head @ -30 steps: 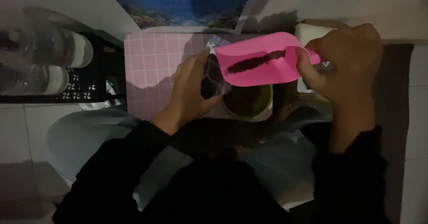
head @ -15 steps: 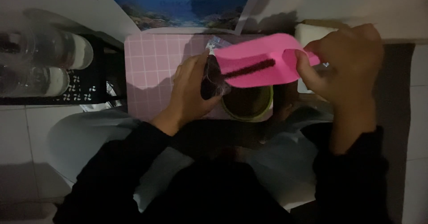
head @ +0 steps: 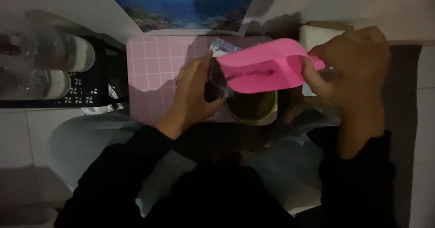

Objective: Filling small pouches with dark powder using a plastic scoop

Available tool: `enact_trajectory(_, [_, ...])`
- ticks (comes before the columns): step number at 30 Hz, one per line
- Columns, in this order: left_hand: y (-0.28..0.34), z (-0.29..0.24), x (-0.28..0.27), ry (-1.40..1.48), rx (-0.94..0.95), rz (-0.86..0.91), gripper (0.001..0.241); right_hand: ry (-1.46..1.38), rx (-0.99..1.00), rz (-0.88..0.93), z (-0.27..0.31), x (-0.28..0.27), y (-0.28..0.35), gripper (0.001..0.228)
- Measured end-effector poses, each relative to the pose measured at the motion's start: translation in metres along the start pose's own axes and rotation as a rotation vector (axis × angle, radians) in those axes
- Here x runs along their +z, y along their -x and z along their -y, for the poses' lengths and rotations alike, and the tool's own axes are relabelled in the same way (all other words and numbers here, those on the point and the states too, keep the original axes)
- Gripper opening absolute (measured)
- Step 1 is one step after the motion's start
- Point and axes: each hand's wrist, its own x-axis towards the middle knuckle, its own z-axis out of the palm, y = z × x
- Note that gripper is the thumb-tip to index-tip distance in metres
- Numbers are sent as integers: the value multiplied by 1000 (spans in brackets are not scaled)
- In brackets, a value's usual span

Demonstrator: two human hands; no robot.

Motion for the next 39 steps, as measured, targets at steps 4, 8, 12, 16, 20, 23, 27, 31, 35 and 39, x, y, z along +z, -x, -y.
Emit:
enact_trajectory(4, [1, 1, 2, 25, 14, -3, 93, 2, -10, -38, -1, 0, 2, 19])
enact_trajectory(8, [1, -2, -1, 28, 15, 22, 93, 36, -12, 2, -1, -1, 1, 20])
enact_trajectory(12, [6, 4, 3, 36, 25, -20, 95, 40, 1, -24, 0, -1, 3, 15])
enact_trajectory(16, [1, -5, -1, 62, 12, -25, 81, -40, 17, -3, 1, -1, 1, 17])
enact_trajectory(20, [2, -1, 0, 34, 50, -34, 87, -125, 88, 20, -8, 4, 9, 16])
enact_trajectory(23, [4, 1, 2, 34, 24, -23, 88, -214, 161, 35, -13, 3, 13, 14])
enact_trajectory(27, [3, 4, 4, 52, -4, -7, 88, -363, 331, 100, -14, -4, 21, 15])
enact_trajectory(31, [6, 8, 11, 77, -1, 13, 85, -319, 454, 230, -17, -3, 31, 16])
enact_trajectory(35, [8, 11, 18, 107, 37, 36, 90, -190, 519, 388, -25, 8, 50, 31])
enact_trajectory(39, [13, 17, 27, 103, 27, 103, 94, -99, 536, 635, -17, 17, 53, 39])
